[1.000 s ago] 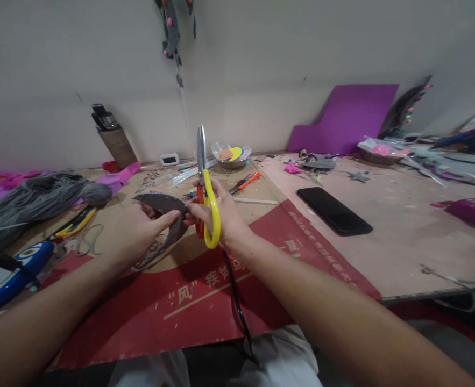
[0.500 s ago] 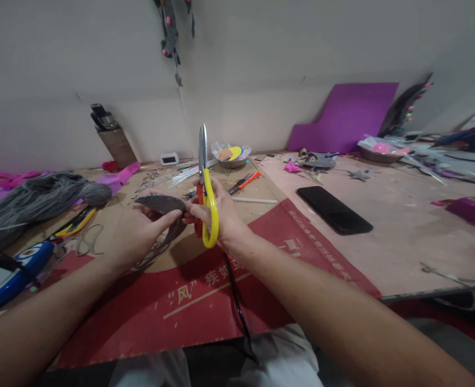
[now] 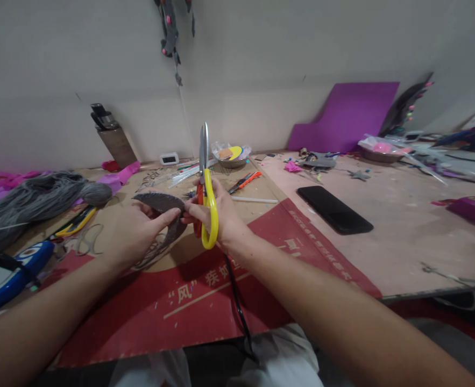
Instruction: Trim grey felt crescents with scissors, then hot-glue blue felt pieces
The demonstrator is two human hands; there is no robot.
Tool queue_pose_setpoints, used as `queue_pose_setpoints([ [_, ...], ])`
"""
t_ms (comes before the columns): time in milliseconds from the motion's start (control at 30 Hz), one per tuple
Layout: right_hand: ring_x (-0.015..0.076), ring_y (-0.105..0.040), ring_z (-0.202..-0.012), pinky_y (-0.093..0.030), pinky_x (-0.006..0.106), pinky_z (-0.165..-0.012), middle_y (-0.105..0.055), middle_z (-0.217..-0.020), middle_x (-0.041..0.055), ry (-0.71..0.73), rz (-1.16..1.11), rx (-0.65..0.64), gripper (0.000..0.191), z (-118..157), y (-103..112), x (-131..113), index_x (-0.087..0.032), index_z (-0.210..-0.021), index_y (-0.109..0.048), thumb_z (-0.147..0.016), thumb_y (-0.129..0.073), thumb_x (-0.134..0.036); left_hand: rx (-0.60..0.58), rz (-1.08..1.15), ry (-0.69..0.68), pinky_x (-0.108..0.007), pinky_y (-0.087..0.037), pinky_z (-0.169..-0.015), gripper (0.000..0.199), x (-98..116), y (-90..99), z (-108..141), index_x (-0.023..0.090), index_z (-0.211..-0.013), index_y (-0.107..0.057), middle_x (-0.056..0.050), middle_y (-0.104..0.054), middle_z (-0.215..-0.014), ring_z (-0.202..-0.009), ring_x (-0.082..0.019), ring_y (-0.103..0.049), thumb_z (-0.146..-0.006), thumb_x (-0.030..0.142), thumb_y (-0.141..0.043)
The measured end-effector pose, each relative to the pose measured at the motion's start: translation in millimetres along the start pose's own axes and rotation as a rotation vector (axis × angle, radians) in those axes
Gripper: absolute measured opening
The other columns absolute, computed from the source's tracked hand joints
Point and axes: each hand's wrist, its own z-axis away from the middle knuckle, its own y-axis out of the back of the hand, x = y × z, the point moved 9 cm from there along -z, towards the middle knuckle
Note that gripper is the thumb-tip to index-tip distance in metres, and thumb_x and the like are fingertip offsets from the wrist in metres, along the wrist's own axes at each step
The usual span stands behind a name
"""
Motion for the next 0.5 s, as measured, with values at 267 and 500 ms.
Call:
queue_pose_setpoints([
  [267, 0.0107, -0.061, -0.054, -0.055, 0.027, -0.055, -0.057, -0.075, -0.0081, 0.004, 0.016, 0.003, 0.056, 0.6, -0.7, -1.1, -0.025, -0.108, -0.043, -0.063, -0.076, -0.024, 0.05, 0.055, 0.083, -0.031, -0.052, -0.065, 0.006, 5.0, 2.0, 1.8, 0.018, -0.069, -0.072, -0.004, -0.073, -0.07, -0.065, -0.022, -0.066, -0.067, 0.02, -0.076],
  [500, 0.0106, -0.054, -0.058, -0.05, 0.028, -0.057, -0.052, -0.076, -0.0056, 0.037, 0.167, -0.009, 0.044, 2.7, 2.1, -6.0, -0.026, -0.109, -0.042, -0.071, -0.063, -0.02, 0.121, 0.212, 0.137, -0.03, -0.052, -0.072, 0.021, -17.0, 9.6, -3.0, 0.018, -0.083, -0.07, -0.006, -0.074, -0.085, -0.076, -0.021, -0.067, -0.065, 0.022, -0.079],
])
